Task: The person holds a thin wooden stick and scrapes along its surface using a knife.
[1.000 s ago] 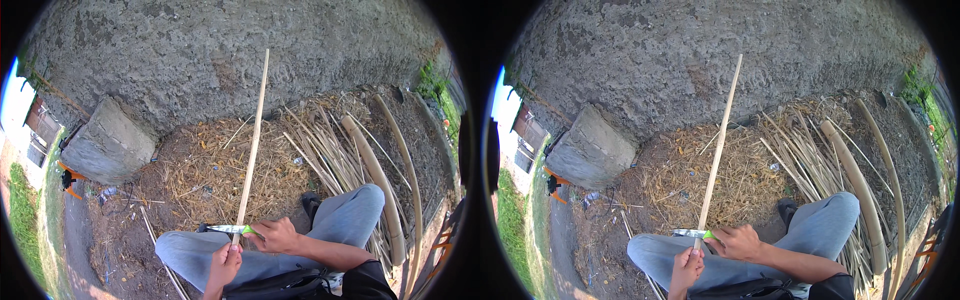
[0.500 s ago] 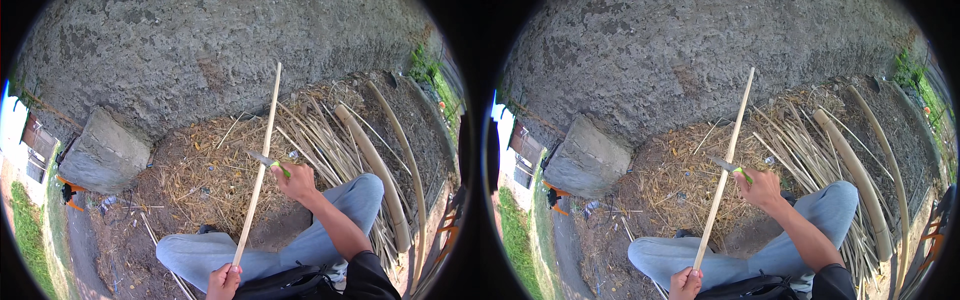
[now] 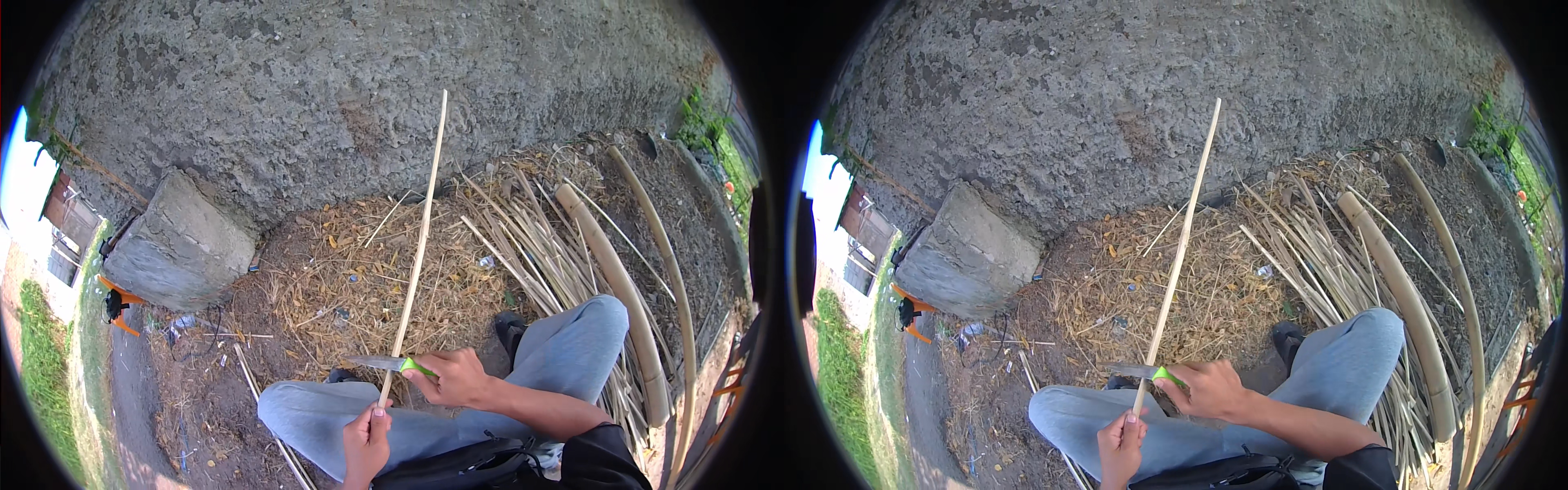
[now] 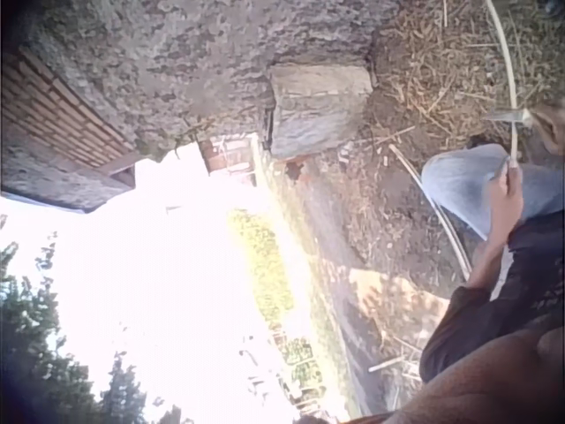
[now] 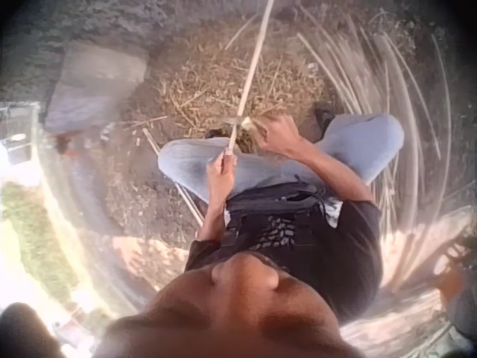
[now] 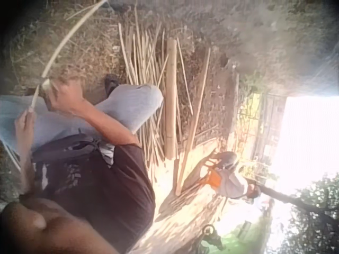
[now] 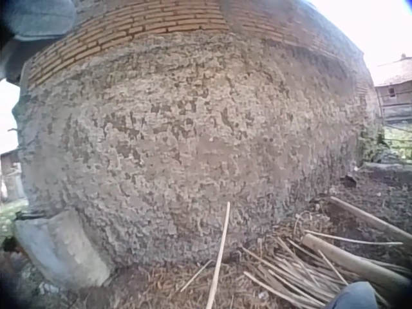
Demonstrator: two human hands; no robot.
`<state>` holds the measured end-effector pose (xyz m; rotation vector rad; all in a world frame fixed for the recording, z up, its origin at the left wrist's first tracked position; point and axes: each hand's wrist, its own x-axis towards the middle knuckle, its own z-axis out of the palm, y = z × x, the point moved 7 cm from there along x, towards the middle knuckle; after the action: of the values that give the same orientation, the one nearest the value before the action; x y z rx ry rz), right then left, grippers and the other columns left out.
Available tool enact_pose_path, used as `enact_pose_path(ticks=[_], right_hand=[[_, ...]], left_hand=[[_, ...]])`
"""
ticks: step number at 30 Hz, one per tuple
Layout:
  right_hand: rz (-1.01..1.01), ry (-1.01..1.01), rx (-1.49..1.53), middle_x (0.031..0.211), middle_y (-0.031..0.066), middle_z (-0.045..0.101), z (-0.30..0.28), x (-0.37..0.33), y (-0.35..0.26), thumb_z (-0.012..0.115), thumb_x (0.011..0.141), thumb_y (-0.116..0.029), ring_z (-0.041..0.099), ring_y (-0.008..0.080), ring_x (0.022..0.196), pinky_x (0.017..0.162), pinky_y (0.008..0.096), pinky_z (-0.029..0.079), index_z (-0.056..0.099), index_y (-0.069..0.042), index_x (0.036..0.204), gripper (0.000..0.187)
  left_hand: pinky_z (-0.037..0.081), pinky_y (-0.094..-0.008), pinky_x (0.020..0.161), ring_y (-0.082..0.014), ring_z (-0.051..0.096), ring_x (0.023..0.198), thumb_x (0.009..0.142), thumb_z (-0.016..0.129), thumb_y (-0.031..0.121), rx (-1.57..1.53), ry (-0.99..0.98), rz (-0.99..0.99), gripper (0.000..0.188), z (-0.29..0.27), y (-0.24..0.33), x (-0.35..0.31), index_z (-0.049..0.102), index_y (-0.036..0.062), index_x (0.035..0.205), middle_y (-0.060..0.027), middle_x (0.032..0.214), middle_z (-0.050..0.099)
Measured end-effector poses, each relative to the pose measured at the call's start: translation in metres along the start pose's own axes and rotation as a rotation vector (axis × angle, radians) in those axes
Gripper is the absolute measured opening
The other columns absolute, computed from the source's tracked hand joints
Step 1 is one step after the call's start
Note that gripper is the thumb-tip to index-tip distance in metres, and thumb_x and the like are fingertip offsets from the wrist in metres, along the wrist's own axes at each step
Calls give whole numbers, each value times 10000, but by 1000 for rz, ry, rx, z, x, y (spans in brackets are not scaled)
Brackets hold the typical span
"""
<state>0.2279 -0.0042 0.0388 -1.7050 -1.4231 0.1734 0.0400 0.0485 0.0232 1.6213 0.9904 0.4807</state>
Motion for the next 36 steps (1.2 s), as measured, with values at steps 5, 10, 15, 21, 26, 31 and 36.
enact_pose_path(ticks=[5,10,15,21,26,31,36], right_hand=[[-65,-31,28,639,84,647,11,-7,-4,717,869,-315,610,277,467,404,399,461,709,-75,903,243],[-104,-6,24,658,76,655,14,-13,-2,723,866,-320,606,270,456,389,395,451,707,-70,908,254],[-92,-18,-11,622,56,638,16,-18,-11,735,860,-328,584,251,423,370,387,430,710,-70,889,261],[-61,69,-48,576,57,609,3,-7,-8,726,874,-293,566,245,403,362,380,409,711,-75,849,220],[245,167,-66,517,81,587,-37,28,52,676,910,-311,597,285,434,401,405,444,712,-70,832,256],[209,281,-101,494,87,563,-43,28,52,655,931,-310,576,290,412,416,408,437,740,-63,877,267],[378,269,-110,447,85,504,-61,38,77,656,938,-306,524,251,368,406,389,403,725,-41,835,293]], left_hand=[[366,-245,524,-48,409,578,1020,514,147,75,27,62,217,8,-2,10,630,-20,944,6,625,484],[380,-253,527,-61,422,579,1003,545,127,119,34,90,206,10,4,14,665,-21,1083,-6,619,484],[391,-263,524,-73,434,574,983,572,87,56,9,34,280,14,-3,12,636,-30,1229,-23,623,493],[409,-266,533,-115,433,531,953,605,45,240,69,266,209,9,26,7,651,-70,1121,-69,632,543],[462,-331,554,-129,534,583,987,600,184,323,165,344,257,4,25,-22,681,-13,1131,-140,660,582],[488,-323,599,-136,557,605,977,614,169,343,87,220,280,0,25,-23,669,-14,1181,-194,699,592],[436,-283,555,-100,474,585,970,621,134,394,144,311,257,-26,19,-49,673,-74,1113,-94,616,500]])
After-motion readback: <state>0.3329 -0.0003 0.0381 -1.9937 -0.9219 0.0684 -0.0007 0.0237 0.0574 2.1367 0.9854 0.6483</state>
